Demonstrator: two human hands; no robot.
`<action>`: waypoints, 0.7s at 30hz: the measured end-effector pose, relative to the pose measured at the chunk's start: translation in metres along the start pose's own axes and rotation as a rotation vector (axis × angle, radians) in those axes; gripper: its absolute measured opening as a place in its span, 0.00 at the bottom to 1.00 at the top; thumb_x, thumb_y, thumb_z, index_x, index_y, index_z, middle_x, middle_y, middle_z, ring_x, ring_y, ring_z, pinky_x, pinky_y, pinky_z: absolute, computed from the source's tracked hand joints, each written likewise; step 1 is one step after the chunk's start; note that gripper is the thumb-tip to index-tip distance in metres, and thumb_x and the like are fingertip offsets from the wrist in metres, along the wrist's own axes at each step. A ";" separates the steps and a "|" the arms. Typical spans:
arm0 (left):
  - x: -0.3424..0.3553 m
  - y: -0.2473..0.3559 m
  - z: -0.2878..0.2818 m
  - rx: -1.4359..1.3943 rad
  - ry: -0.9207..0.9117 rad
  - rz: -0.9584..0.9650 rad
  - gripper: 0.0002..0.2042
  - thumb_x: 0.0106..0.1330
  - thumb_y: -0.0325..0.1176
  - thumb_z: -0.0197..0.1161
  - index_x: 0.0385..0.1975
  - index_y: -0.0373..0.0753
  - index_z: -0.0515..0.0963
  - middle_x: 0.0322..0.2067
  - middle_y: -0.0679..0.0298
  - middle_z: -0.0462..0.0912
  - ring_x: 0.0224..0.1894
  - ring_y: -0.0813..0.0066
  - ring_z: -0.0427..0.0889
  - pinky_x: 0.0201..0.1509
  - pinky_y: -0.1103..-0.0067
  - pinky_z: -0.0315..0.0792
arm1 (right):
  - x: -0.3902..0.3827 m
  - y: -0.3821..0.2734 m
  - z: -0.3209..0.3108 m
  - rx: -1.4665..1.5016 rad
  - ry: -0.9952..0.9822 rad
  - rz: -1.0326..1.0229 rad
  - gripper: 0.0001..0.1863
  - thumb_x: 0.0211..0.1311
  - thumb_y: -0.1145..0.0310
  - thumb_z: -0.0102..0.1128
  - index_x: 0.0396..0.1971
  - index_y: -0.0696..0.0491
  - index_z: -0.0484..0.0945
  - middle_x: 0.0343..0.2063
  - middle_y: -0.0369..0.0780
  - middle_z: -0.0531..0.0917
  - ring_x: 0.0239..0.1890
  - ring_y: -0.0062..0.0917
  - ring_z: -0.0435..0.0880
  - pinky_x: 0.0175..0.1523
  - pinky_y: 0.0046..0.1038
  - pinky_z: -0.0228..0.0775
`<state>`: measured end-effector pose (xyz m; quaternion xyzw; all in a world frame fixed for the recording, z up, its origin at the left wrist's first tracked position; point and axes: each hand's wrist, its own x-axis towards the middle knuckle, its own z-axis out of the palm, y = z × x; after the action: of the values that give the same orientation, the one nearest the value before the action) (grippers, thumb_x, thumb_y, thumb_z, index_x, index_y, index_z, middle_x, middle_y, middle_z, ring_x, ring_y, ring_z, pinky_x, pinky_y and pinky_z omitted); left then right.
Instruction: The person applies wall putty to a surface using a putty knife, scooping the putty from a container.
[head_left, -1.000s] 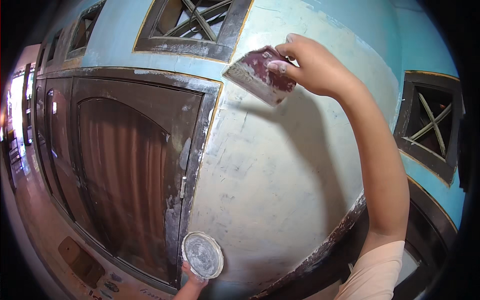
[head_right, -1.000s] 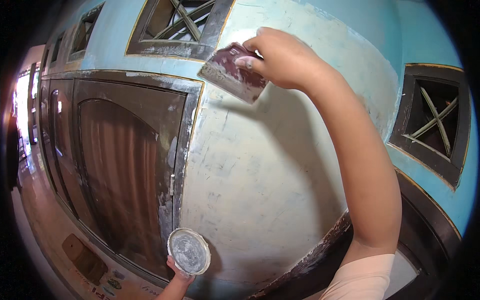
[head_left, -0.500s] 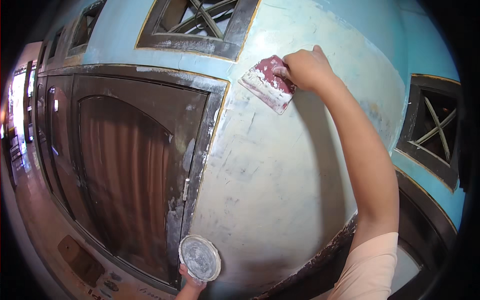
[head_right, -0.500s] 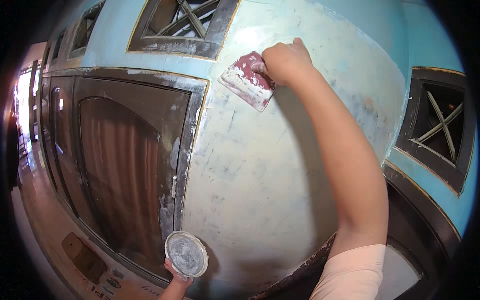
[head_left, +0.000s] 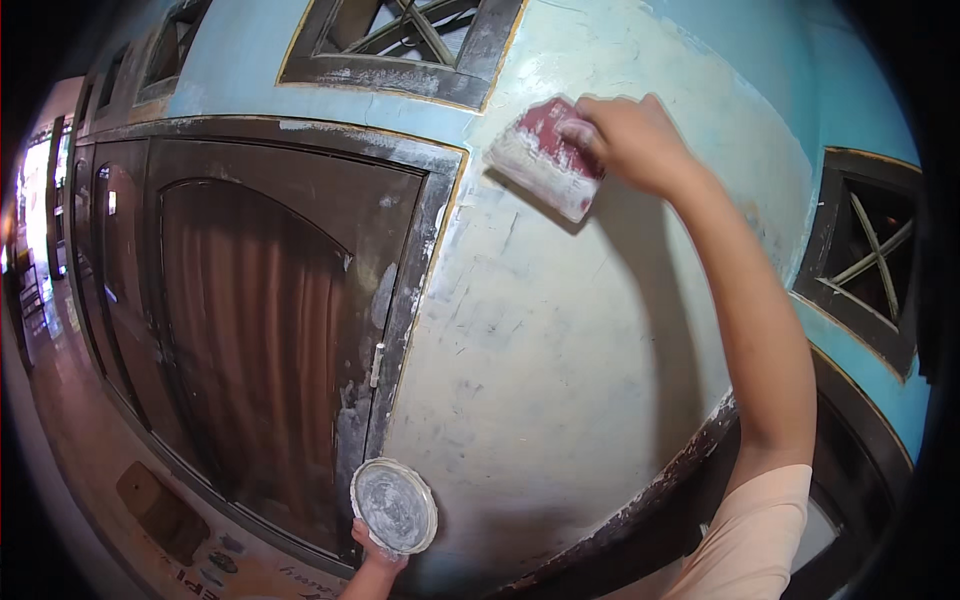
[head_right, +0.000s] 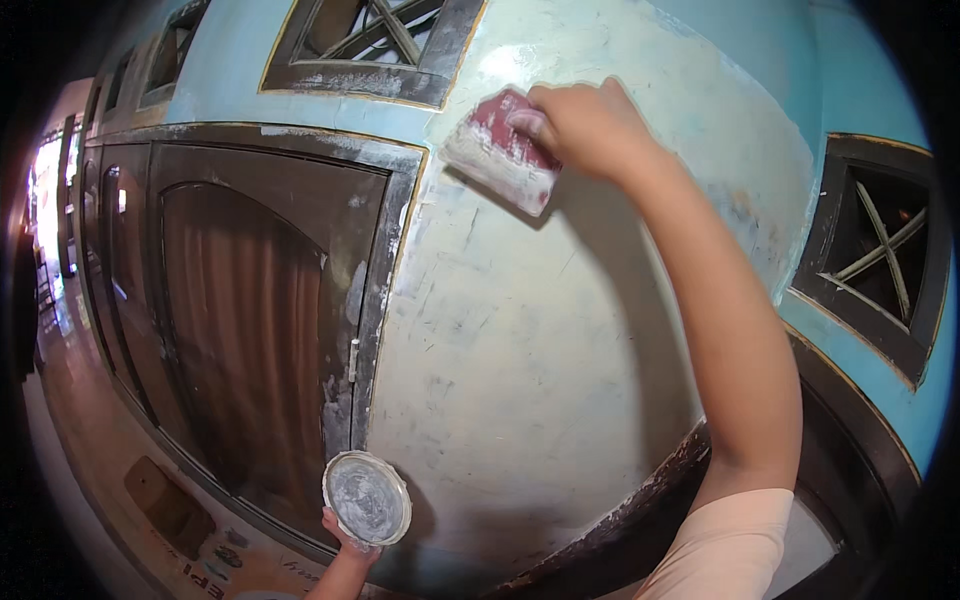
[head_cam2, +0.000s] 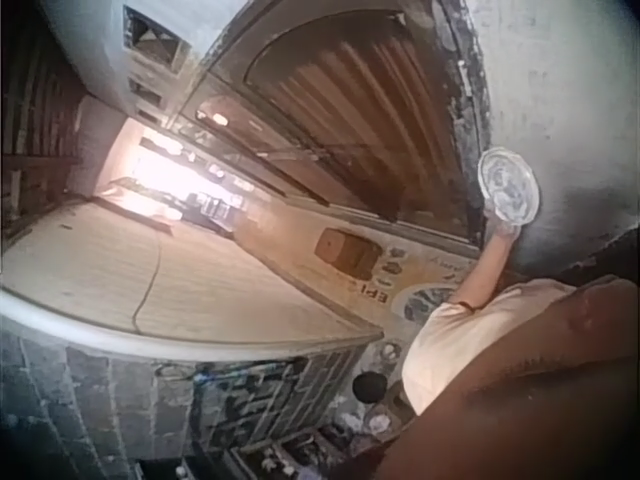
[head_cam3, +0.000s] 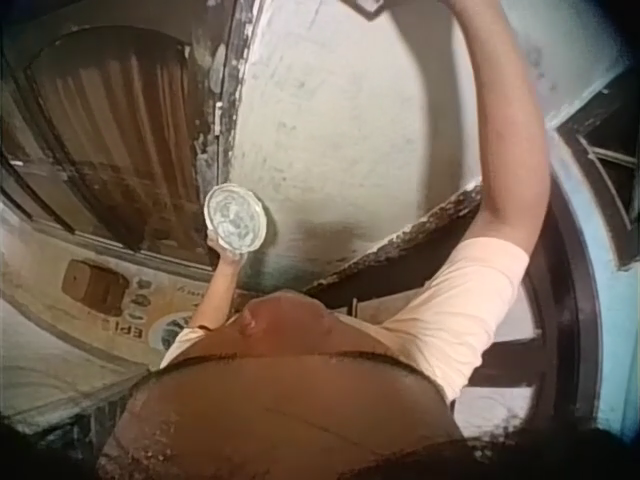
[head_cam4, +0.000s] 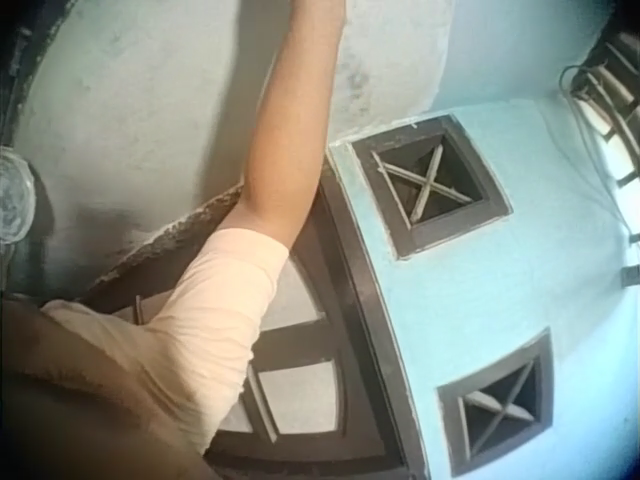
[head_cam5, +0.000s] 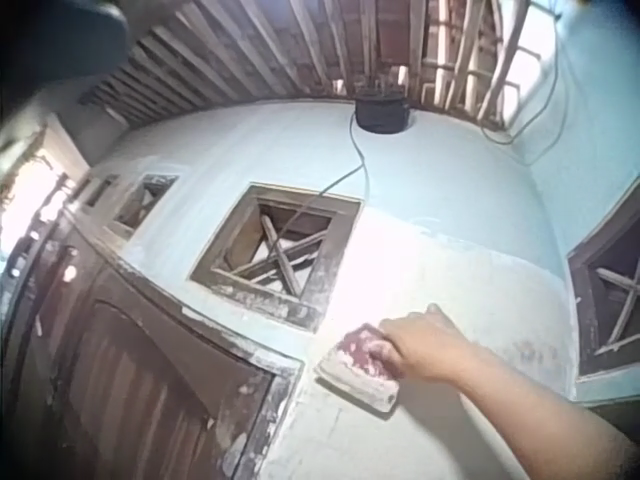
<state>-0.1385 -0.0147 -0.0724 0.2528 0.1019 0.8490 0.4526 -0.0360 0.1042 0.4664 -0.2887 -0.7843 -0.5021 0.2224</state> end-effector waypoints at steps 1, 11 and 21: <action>-0.001 -0.004 -0.005 0.002 -0.005 0.000 0.48 0.52 0.75 0.48 0.66 0.44 0.57 0.59 0.56 0.69 0.59 0.57 0.71 0.61 0.61 0.70 | -0.003 -0.006 0.002 -0.058 -0.102 -0.004 0.17 0.68 0.51 0.47 0.37 0.48 0.77 0.32 0.40 0.84 0.40 0.38 0.80 0.52 0.42 0.62; -0.004 -0.014 -0.011 -0.014 0.075 -0.052 0.48 0.51 0.76 0.49 0.65 0.44 0.58 0.59 0.57 0.68 0.59 0.56 0.71 0.60 0.59 0.71 | -0.013 0.028 -0.021 0.144 0.135 0.168 0.15 0.67 0.54 0.48 0.35 0.49 0.76 0.27 0.41 0.84 0.34 0.39 0.81 0.48 0.41 0.62; -0.005 -0.038 -0.033 -0.127 0.146 -0.068 0.49 0.49 0.75 0.53 0.65 0.43 0.59 0.57 0.54 0.71 0.56 0.52 0.74 0.58 0.56 0.72 | -0.012 0.019 -0.001 -0.027 0.103 0.164 0.15 0.68 0.53 0.48 0.34 0.48 0.77 0.26 0.40 0.84 0.32 0.37 0.82 0.50 0.41 0.60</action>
<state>-0.1267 0.0047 -0.1173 0.1575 0.0889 0.8541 0.4876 -0.0142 0.1064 0.4717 -0.3288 -0.7388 -0.5067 0.2988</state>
